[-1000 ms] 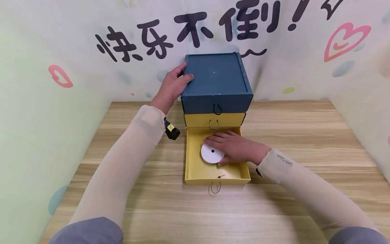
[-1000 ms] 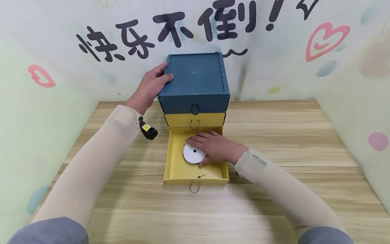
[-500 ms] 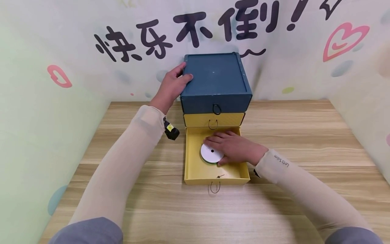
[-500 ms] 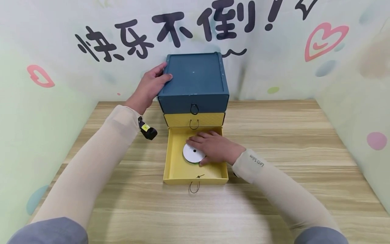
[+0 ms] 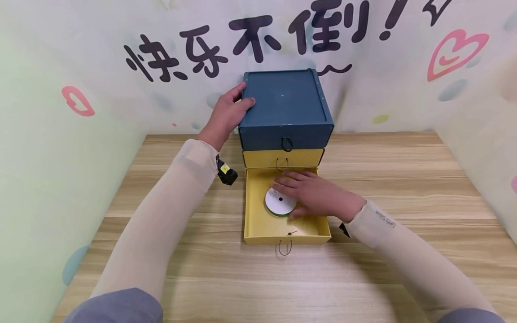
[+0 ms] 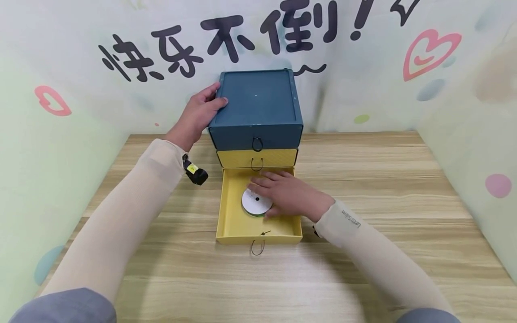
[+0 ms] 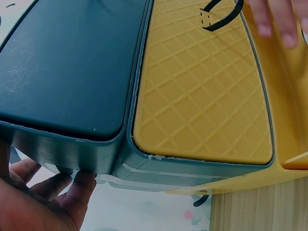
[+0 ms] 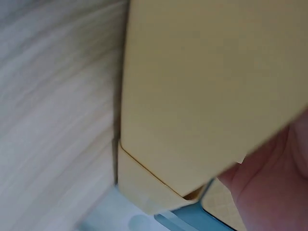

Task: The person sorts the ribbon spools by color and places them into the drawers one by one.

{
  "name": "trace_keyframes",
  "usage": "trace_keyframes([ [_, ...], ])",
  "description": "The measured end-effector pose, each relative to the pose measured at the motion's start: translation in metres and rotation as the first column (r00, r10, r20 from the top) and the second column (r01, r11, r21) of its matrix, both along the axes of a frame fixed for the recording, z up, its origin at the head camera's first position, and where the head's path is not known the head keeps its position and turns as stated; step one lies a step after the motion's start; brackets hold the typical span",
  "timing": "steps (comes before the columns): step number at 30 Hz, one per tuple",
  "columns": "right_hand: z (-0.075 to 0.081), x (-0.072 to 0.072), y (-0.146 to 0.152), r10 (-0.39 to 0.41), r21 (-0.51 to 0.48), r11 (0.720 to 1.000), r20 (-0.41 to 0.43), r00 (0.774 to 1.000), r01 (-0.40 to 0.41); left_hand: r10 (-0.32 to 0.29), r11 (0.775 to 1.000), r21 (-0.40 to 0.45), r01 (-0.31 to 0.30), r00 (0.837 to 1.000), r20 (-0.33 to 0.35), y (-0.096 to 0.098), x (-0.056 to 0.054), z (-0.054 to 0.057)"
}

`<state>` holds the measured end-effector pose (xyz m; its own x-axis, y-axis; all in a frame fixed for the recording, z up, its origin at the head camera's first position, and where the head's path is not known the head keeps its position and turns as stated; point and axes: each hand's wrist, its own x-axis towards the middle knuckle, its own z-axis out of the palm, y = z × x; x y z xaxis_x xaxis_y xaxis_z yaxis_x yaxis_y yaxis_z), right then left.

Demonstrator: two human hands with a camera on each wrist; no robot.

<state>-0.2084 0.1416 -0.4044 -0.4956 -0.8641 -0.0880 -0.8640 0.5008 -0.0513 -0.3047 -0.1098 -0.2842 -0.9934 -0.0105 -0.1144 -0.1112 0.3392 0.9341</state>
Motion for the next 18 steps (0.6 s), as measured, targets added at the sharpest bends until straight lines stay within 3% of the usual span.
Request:
trace_keyframes([
  [12,0.020,0.033,0.010,0.015,-0.074,0.997,-0.036,0.999,-0.018,-0.006,1.000,-0.003,0.006,1.000,-0.001,-0.001,0.000,-0.001],
  [18,0.022,0.051,0.017,0.027,-0.142,0.989,-0.139,0.990,-0.046,-0.006,1.000,-0.012,0.006,1.000,0.002,-0.001,0.000,-0.001],
])
